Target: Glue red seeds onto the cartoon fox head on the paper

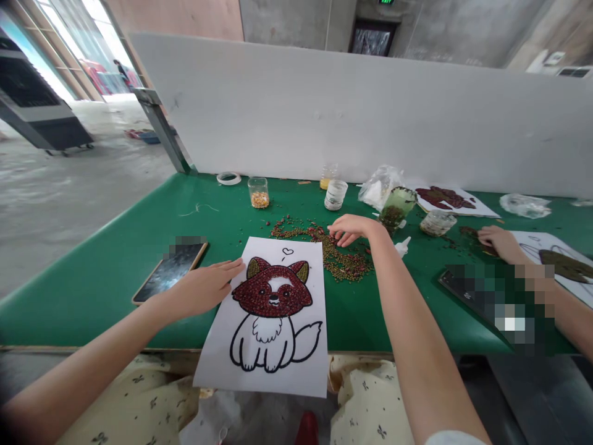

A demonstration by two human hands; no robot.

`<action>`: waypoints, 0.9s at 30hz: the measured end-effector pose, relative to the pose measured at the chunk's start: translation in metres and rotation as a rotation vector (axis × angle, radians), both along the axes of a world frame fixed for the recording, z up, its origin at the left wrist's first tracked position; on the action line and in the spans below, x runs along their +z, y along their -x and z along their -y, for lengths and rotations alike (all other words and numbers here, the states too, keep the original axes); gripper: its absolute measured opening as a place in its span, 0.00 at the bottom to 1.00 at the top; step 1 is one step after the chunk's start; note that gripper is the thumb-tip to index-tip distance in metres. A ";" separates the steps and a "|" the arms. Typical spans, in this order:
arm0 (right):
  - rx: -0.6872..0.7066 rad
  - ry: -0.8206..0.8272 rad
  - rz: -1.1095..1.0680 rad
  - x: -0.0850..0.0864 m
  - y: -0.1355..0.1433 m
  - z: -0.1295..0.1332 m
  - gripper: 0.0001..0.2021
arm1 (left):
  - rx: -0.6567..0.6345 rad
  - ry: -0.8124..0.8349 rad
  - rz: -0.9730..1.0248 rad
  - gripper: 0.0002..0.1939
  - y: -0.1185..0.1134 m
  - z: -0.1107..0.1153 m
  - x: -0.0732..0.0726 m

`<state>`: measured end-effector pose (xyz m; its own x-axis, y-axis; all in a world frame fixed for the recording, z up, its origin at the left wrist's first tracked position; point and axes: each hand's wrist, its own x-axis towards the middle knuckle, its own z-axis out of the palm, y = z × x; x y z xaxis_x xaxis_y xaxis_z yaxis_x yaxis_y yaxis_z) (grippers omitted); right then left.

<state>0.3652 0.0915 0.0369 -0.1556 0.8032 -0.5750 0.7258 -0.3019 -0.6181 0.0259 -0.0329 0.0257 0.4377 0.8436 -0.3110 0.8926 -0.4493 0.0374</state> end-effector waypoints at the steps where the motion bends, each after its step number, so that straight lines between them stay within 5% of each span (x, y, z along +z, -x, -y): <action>1: -0.005 -0.003 0.035 0.001 -0.001 0.000 0.19 | 0.000 -0.001 0.000 0.28 0.000 0.000 0.000; 8: -0.045 0.134 0.298 -0.004 -0.019 0.000 0.19 | 0.006 0.011 -0.018 0.28 -0.001 0.000 0.001; 15: -0.008 0.251 0.304 -0.011 -0.023 0.003 0.23 | -0.012 -0.004 -0.025 0.28 0.000 0.000 -0.001; 23: 0.046 0.172 0.147 -0.005 -0.006 0.003 0.21 | -0.001 -0.007 -0.012 0.27 -0.001 0.001 0.002; 27: 0.053 -0.042 0.189 -0.013 0.007 -0.006 0.16 | 0.007 -0.014 0.006 0.27 -0.001 0.000 0.000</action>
<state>0.3579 0.0974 0.0242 -0.0910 0.8206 -0.5642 0.8446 -0.2366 -0.4803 0.0265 -0.0333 0.0257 0.4334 0.8511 -0.2964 0.8956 -0.4435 0.0361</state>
